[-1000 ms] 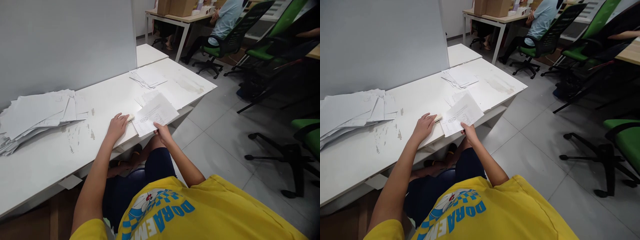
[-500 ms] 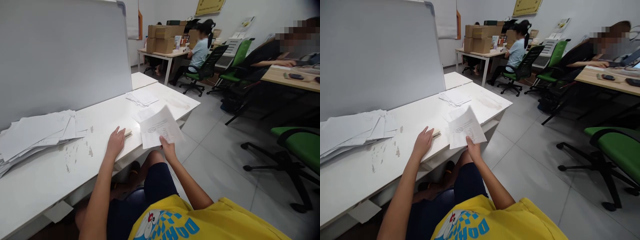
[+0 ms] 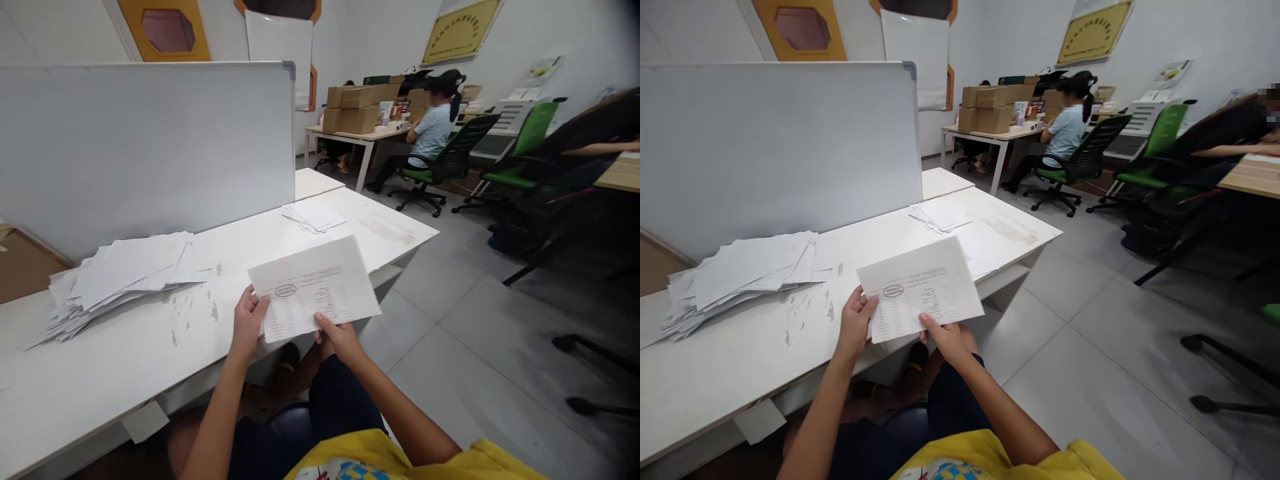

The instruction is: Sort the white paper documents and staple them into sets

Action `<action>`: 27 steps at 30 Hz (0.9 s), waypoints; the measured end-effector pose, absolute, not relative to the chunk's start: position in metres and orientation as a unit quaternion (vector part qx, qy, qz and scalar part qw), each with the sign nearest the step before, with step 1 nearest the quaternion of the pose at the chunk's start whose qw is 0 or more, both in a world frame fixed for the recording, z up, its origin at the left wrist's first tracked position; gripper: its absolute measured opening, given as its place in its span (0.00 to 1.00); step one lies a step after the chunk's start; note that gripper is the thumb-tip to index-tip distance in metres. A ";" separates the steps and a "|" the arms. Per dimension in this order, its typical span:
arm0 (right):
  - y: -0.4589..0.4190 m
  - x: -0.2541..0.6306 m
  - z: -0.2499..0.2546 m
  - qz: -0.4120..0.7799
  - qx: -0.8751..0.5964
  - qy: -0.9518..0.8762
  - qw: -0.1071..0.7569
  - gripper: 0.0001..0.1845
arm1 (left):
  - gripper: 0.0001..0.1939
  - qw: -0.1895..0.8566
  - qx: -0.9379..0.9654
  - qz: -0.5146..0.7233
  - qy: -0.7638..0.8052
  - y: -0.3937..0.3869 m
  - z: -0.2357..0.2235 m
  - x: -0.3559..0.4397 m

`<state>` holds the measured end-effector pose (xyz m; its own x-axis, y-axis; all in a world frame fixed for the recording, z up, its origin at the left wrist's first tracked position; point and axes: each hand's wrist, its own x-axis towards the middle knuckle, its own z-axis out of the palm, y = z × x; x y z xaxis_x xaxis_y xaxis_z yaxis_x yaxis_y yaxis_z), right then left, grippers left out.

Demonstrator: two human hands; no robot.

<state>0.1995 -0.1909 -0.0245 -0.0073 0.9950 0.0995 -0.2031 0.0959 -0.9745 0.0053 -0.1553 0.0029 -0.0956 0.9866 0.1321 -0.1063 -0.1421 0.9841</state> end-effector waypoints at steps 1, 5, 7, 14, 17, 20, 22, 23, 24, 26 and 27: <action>-0.189 0.196 -0.023 0.544 -0.389 -0.488 0.561 0.19 | 0.28 0.434 0.466 0.605 0.478 -0.148 0.004 -0.011; -0.180 0.194 -0.016 0.563 -0.348 -0.496 0.562 0.21 | 0.25 0.231 0.379 0.716 0.538 -0.105 0.013 -0.101; -0.176 0.199 -0.016 0.556 -0.362 -0.483 0.571 0.25 | 0.25 0.124 0.312 0.758 0.559 -0.085 0.019 -0.148; -0.161 0.236 -0.031 0.495 -0.445 -0.424 0.614 0.23 | 0.38 0.041 0.275 0.737 0.616 -0.072 0.009 -0.229; -0.151 0.253 -0.037 0.459 -0.472 -0.386 0.646 0.21 | 0.46 0.068 0.306 0.710 0.630 -0.072 0.004 -0.228; -0.138 0.265 -0.042 0.424 -0.485 -0.361 0.675 0.20 | 0.47 0.049 0.294 0.708 0.640 -0.069 0.006 -0.229; -0.128 0.271 -0.048 0.394 -0.509 -0.366 0.672 0.21 | 0.46 0.031 0.270 0.719 0.640 -0.069 0.007 -0.233; -0.122 0.273 -0.051 0.369 -0.530 -0.381 0.661 0.22 | 0.46 0.026 0.267 0.718 0.642 -0.070 0.007 -0.235; -0.117 0.275 -0.055 0.334 -0.555 -0.407 0.644 0.24 | 0.46 0.019 0.275 0.711 0.647 -0.072 0.007 -0.236; -0.108 0.276 -0.062 0.238 -0.607 -0.488 0.581 0.27 | 0.43 -0.024 0.320 0.680 0.659 -0.080 0.008 -0.232; -0.105 0.275 -0.066 0.187 -0.627 -0.536 0.533 0.29 | 0.42 -0.065 0.352 0.657 0.663 -0.084 0.009 -0.227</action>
